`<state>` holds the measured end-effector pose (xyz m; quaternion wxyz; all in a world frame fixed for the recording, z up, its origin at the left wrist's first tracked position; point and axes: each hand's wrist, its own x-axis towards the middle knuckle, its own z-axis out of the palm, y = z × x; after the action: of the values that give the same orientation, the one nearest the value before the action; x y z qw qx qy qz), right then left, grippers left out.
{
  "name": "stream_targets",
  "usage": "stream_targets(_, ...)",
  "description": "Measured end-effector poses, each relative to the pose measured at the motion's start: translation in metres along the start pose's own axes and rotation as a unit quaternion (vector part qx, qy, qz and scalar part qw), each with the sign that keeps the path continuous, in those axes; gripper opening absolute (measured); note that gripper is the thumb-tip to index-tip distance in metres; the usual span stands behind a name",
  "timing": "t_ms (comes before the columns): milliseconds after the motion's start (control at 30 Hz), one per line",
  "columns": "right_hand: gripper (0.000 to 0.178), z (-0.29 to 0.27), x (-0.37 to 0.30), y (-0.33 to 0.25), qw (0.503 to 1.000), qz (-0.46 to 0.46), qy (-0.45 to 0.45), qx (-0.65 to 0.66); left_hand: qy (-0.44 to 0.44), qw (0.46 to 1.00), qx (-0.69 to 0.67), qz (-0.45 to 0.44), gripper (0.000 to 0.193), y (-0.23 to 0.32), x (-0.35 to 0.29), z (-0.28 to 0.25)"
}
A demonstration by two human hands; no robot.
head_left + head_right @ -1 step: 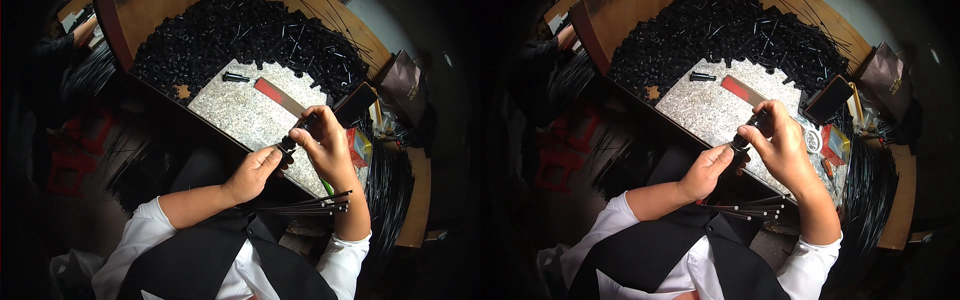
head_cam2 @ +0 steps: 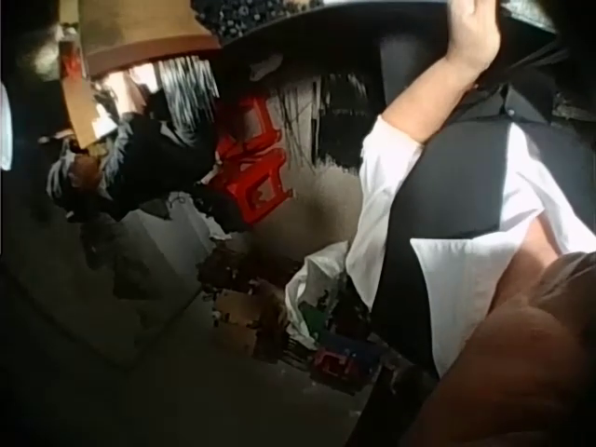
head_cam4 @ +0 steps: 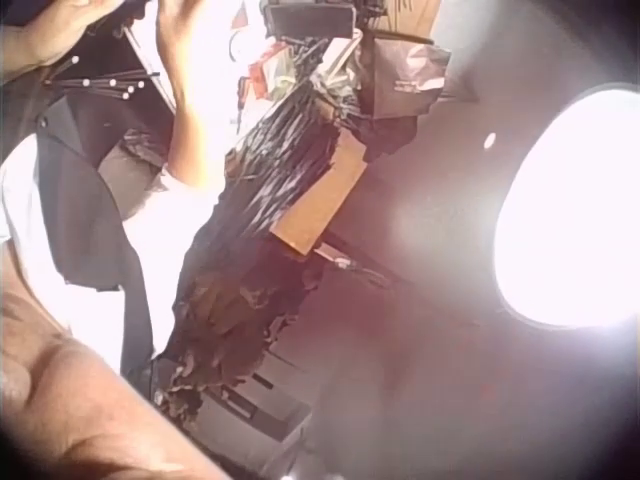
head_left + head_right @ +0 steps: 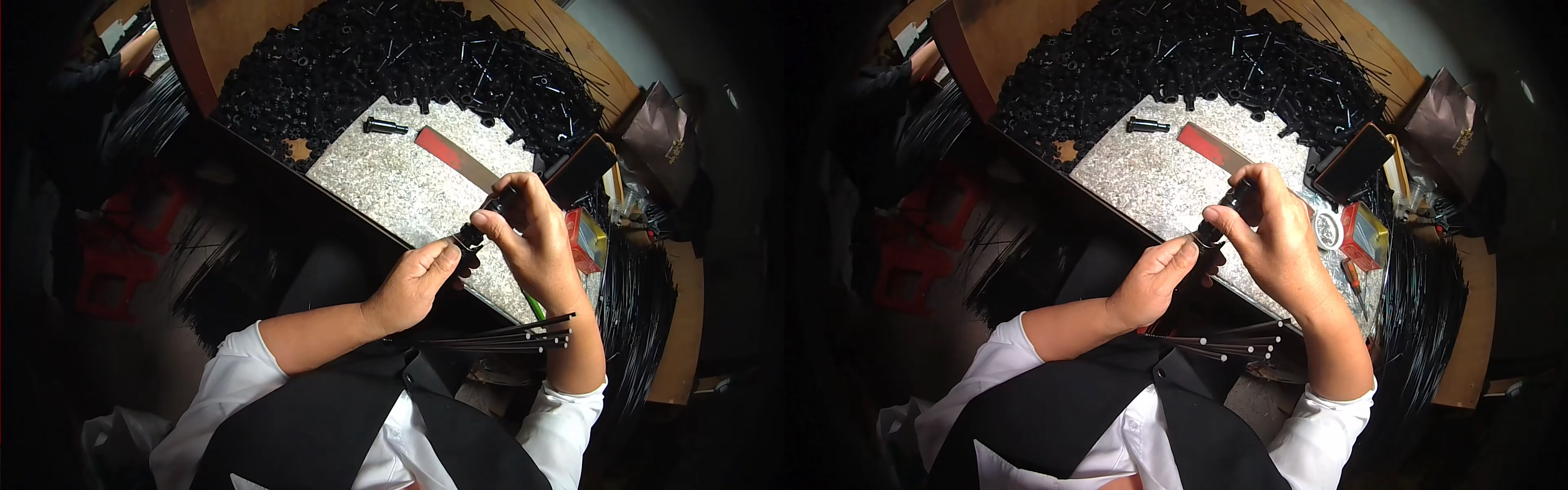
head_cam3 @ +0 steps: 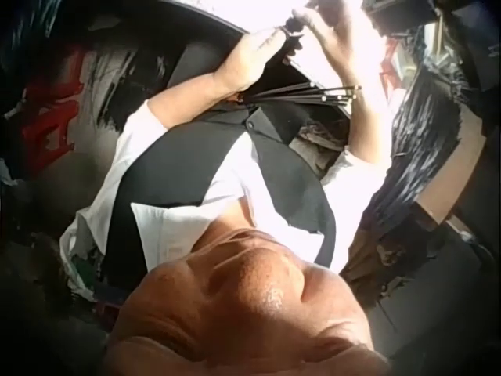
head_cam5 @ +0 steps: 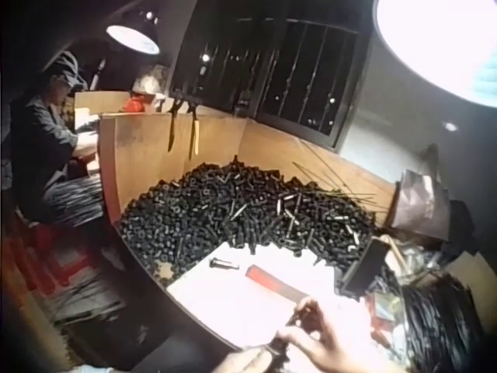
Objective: Assembling wire harnesses by inserting wires into plastic connectors and securing them using pliers and a crimping tool.
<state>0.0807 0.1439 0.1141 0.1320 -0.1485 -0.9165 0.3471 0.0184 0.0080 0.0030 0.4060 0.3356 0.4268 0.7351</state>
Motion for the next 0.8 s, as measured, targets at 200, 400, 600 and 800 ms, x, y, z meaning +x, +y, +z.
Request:
stream_targets(200, 0.028, -0.007, 0.007, -0.004, 0.997, -0.025, -0.073, 0.026, 0.0, 1.0, 0.024, 0.016, 0.039, 0.004, -0.001, 0.002)
stream_targets(400, 0.029, -0.003, 0.013, 0.001, 0.991, -0.105, -0.077, 0.024, 0.017, 1.0, -0.002, 0.018, 0.04, 0.0, 0.0, 0.004)
stream_targets(600, 0.024, 0.008, 0.009, 0.016, 0.975, 0.076, -0.05, 0.203, -0.005, 0.997, -0.081, -0.006, 0.039, -0.004, 0.007, -0.004)
stream_targets(800, 0.031, 0.012, 0.007, 0.016, 0.981, 0.076, -0.031, 0.178, 0.033, 0.992, -0.12, -0.014, 0.036, -0.003, 0.008, -0.002)
